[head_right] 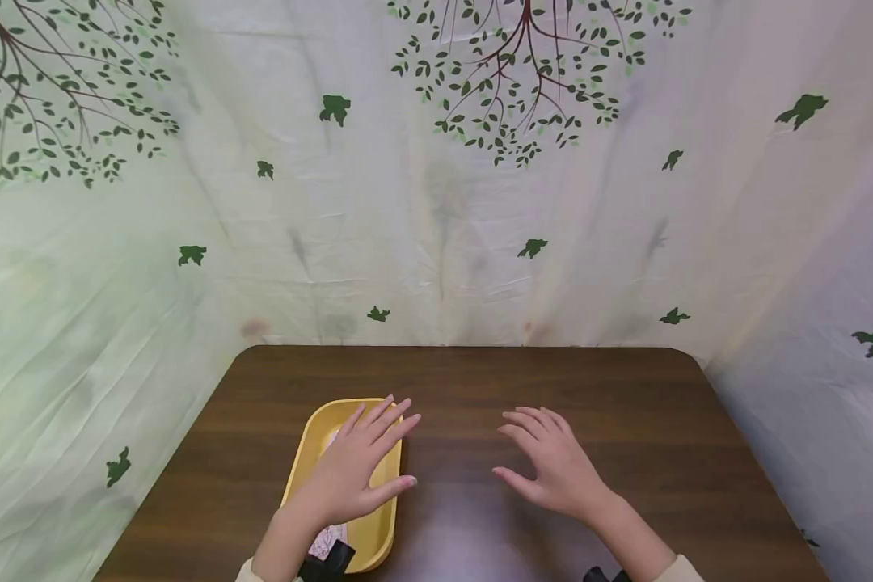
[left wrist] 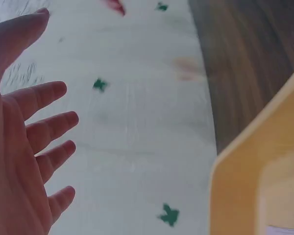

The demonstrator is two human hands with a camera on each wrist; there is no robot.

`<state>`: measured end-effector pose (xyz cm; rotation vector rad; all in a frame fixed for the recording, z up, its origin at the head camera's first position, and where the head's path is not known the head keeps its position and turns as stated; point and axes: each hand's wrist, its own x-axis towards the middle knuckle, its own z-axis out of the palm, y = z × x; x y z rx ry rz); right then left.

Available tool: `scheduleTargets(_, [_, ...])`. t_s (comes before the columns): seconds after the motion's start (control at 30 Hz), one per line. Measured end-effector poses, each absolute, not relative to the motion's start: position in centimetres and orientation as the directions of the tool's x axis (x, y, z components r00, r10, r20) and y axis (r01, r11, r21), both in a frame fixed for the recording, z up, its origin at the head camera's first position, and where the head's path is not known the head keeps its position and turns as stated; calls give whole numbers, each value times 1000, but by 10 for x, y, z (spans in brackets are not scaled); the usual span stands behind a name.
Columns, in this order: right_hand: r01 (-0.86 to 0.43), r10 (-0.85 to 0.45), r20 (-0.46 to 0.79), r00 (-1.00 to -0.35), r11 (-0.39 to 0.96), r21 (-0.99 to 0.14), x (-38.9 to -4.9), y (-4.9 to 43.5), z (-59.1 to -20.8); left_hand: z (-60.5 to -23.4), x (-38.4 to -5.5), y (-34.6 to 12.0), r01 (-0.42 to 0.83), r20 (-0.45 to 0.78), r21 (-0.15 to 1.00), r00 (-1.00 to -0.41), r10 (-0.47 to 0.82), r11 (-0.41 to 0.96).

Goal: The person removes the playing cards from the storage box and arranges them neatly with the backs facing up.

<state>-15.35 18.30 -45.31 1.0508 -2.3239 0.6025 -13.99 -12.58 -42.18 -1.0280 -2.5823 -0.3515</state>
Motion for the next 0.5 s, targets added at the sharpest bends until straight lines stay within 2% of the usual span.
scheduleTargets(0.07, [-778, -540, 611, -579, 591, -215, -154, 171, -461, -429, -134, -138, 658, 426, 177, -722, 546, 732])
scheduleTargets(0.23, [-817, -530, 653, -540, 517, -256, -153, 135, -476, -449, -114, -174, 554, 518, 450, -801, 300, 700])
scheduleTargets(0.37, [-855, -526, 697, -487, 452, -256, -151, 101, -483, -467, -95, -198, 506, 572, 681, -819, 47, 529])
scheduleTargets(0.5, [-879, -550, 699, -457, 399, -262, -149, 69, -485, -482, -81, -208, 484, 542, 822, -828, -147, 301])
